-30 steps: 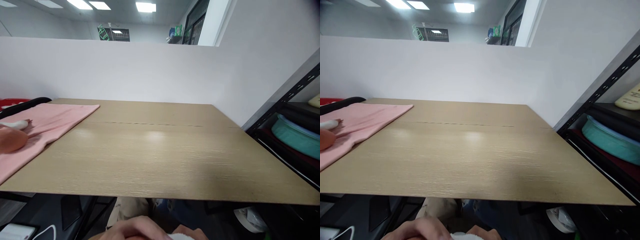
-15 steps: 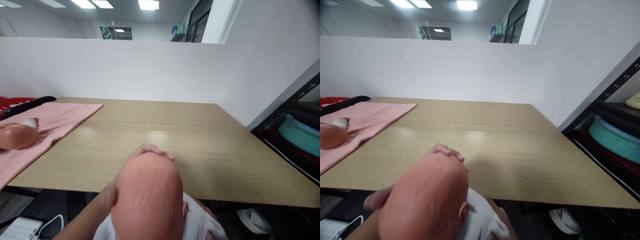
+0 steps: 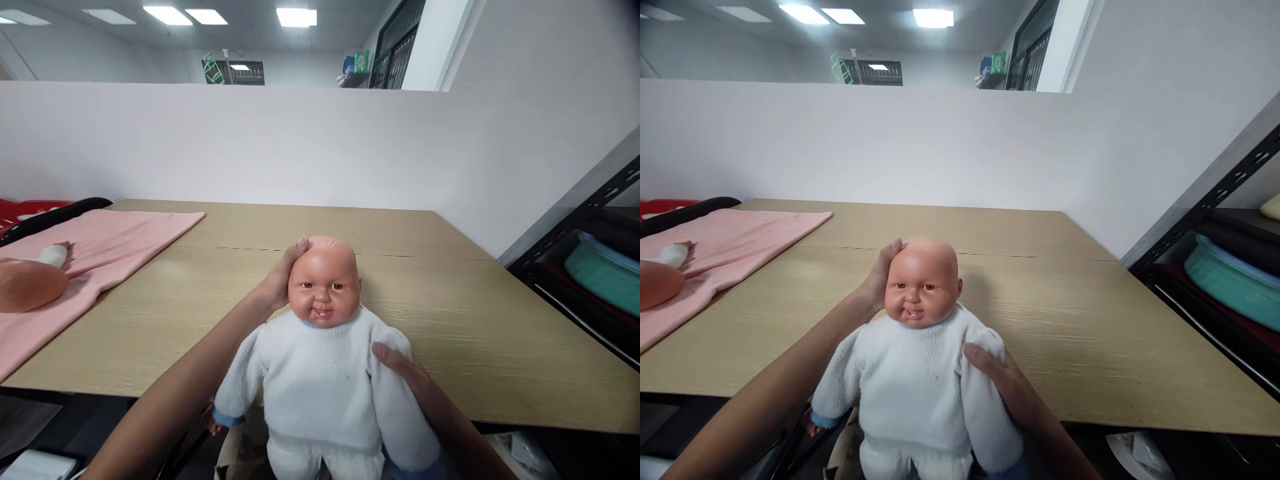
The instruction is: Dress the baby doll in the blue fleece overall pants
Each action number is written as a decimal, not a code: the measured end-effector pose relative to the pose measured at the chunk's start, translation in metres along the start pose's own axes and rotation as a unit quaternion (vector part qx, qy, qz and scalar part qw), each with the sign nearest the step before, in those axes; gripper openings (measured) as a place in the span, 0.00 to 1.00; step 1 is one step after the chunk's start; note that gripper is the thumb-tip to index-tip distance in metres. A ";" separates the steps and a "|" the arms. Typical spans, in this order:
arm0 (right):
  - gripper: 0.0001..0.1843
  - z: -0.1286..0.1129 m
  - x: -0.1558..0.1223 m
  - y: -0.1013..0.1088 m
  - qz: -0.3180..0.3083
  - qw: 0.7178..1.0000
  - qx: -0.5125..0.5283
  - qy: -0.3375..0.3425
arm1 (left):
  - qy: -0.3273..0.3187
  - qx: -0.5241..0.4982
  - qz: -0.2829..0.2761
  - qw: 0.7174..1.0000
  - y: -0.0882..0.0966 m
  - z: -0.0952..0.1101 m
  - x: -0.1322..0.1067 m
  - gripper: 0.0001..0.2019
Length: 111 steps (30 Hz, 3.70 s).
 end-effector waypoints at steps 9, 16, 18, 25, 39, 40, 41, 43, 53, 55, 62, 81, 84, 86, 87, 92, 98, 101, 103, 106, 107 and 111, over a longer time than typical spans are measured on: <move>0.41 0.034 0.018 0.033 -0.036 0.995 0.038 -0.087 | 0.065 0.034 0.016 0.997 0.049 -0.025 0.053 0.36; 0.37 0.040 0.074 0.053 -0.108 0.991 -0.054 -0.051 | 0.177 0.016 -0.006 0.984 0.090 -0.053 0.096 0.42; 0.37 0.049 0.084 0.057 -0.105 0.991 -0.050 -0.061 | 0.189 0.009 -0.012 0.982 0.097 -0.057 0.105 0.43; 0.41 0.060 0.095 0.068 -0.052 0.998 -0.014 -0.035 | 0.202 0.004 -0.031 0.979 0.112 -0.058 0.128 0.43; 0.49 0.065 0.090 0.082 0.048 0.981 -0.184 0.042 | 0.177 0.073 -0.051 0.980 0.111 -0.041 0.180 0.40; 0.50 0.064 0.089 0.084 0.057 0.977 -0.203 0.041 | 0.171 0.081 -0.051 0.981 0.112 -0.039 0.186 0.39; 0.50 0.064 0.089 0.086 0.067 0.972 -0.222 0.042 | 0.165 0.088 -0.054 0.981 0.113 -0.037 0.193 0.39; 0.48 0.061 0.089 0.090 0.088 0.960 -0.258 0.057 | 0.159 0.092 -0.062 0.981 0.116 -0.034 0.206 0.39; 0.36 0.061 0.090 0.099 0.142 0.920 -0.349 0.106 | 0.137 0.079 -0.037 0.987 0.143 -0.022 0.248 0.43; 0.36 0.063 0.091 0.100 0.139 0.916 -0.358 0.114 | 0.125 0.072 -0.047 0.988 0.145 -0.024 0.247 0.44; 0.35 0.063 0.094 0.100 0.133 0.902 -0.387 0.140 | 0.105 0.068 -0.089 0.988 0.150 -0.036 0.239 0.44; 0.38 0.067 0.092 0.100 0.132 0.892 -0.405 0.151 | 0.104 0.058 -0.094 0.989 0.149 -0.040 0.241 0.41; 0.38 0.067 0.092 0.100 0.132 0.890 -0.408 0.153 | 0.100 0.063 -0.093 0.989 0.152 -0.041 0.242 0.41; 0.38 0.067 0.092 0.100 0.132 0.890 -0.408 0.154 | 0.088 0.066 -0.096 0.989 0.153 -0.040 0.243 0.41; 0.38 0.067 0.092 0.100 0.131 0.890 -0.408 0.155 | 0.073 0.069 -0.092 0.991 0.155 -0.038 0.244 0.40; 0.38 0.068 0.092 0.099 0.157 0.876 -0.421 0.175 | -0.039 0.121 0.073 0.989 0.183 -0.017 0.236 0.29; 0.32 0.050 0.079 0.090 0.243 0.823 -0.448 0.253 | -0.059 0.284 0.259 0.921 0.210 0.012 0.169 0.16; 0.28 0.034 0.071 0.079 0.248 0.813 -0.435 0.297 | -0.084 0.349 0.295 0.886 0.187 0.029 0.131 0.14; 0.25 0.020 0.065 0.073 0.246 0.811 -0.417 0.329 | -0.114 0.407 0.287 0.859 0.147 0.039 0.105 0.13; 0.17 -0.001 0.049 0.068 0.247 0.815 -0.387 0.354 | -0.217 0.561 0.184 0.777 0.047 0.044 0.054 0.12; 0.15 -0.007 0.040 0.068 0.250 0.819 -0.380 0.349 | -0.247 0.578 0.128 0.767 0.012 0.039 0.033 0.11; 0.09 -0.002 -0.019 0.076 0.286 0.819 -0.394 0.303 | -0.151 0.498 -0.205 0.829 -0.082 -0.036 -0.065 0.14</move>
Point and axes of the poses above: each hand's wrist, its own x-axis towards the middle knuckle, its own y-axis out of the back of the hand, z = x × y, the point moved 6 cm from there along x, towards the middle knuckle, and after that the axes turned 1 degree about -y, right-handed, at the moved point
